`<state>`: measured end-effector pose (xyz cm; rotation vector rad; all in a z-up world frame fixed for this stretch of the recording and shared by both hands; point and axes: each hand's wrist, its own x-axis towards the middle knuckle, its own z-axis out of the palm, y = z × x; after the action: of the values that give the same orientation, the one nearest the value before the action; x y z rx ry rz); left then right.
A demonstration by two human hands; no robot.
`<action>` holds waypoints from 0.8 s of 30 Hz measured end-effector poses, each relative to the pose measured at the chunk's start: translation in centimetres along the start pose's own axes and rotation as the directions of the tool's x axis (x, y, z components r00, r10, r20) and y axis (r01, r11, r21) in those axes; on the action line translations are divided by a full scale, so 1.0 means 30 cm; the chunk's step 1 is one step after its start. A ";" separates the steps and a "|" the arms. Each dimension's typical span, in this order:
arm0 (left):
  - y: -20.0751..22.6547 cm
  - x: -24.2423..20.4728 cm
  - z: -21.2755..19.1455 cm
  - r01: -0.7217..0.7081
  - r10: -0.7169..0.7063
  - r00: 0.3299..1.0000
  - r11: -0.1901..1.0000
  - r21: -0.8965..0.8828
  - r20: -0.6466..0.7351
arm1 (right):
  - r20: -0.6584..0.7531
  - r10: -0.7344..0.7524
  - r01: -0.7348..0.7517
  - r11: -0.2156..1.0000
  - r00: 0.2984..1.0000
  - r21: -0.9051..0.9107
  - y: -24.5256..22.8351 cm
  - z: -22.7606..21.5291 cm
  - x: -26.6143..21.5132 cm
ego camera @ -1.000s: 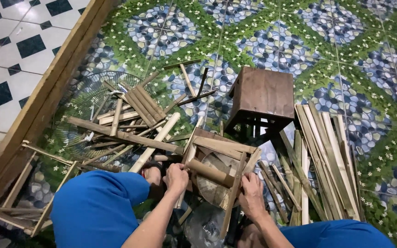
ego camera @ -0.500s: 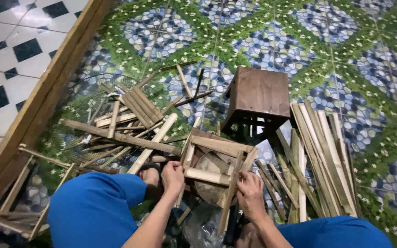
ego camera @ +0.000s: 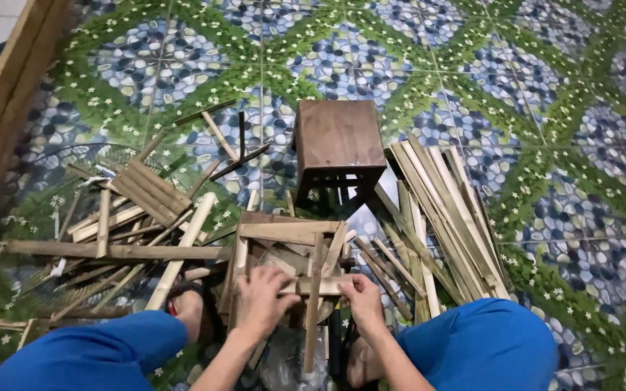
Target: The person assembles a small wooden frame by hand, using a hammer to tap pieces into place. They adjust and align the wooden slats and legs, occasionally tapping joints to secure them.
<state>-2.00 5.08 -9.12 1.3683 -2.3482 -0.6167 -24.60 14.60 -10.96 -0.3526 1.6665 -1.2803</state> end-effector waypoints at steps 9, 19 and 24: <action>0.018 -0.006 0.052 -0.183 0.182 0.983 0.981 0.067 0.018 | -0.145 -0.144 0.079 0.921 0.979 -0.381 -0.074 0.040 0.235; -0.002 -0.012 -0.144 0.141 -0.117 0.966 0.986 -0.087 0.232 | 0.093 -0.065 0.065 0.998 0.994 0.002 -0.010 0.044 0.497; -0.015 -0.008 -0.137 0.255 -0.205 0.938 0.955 -0.152 0.281 | 0.185 -0.059 0.101 0.969 0.981 -0.226 -0.066 0.023 0.455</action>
<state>0.51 4.30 -5.91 1.5696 -2.2662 -1.1208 -31.34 3.74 -16.22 -0.6637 1.6663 -1.0771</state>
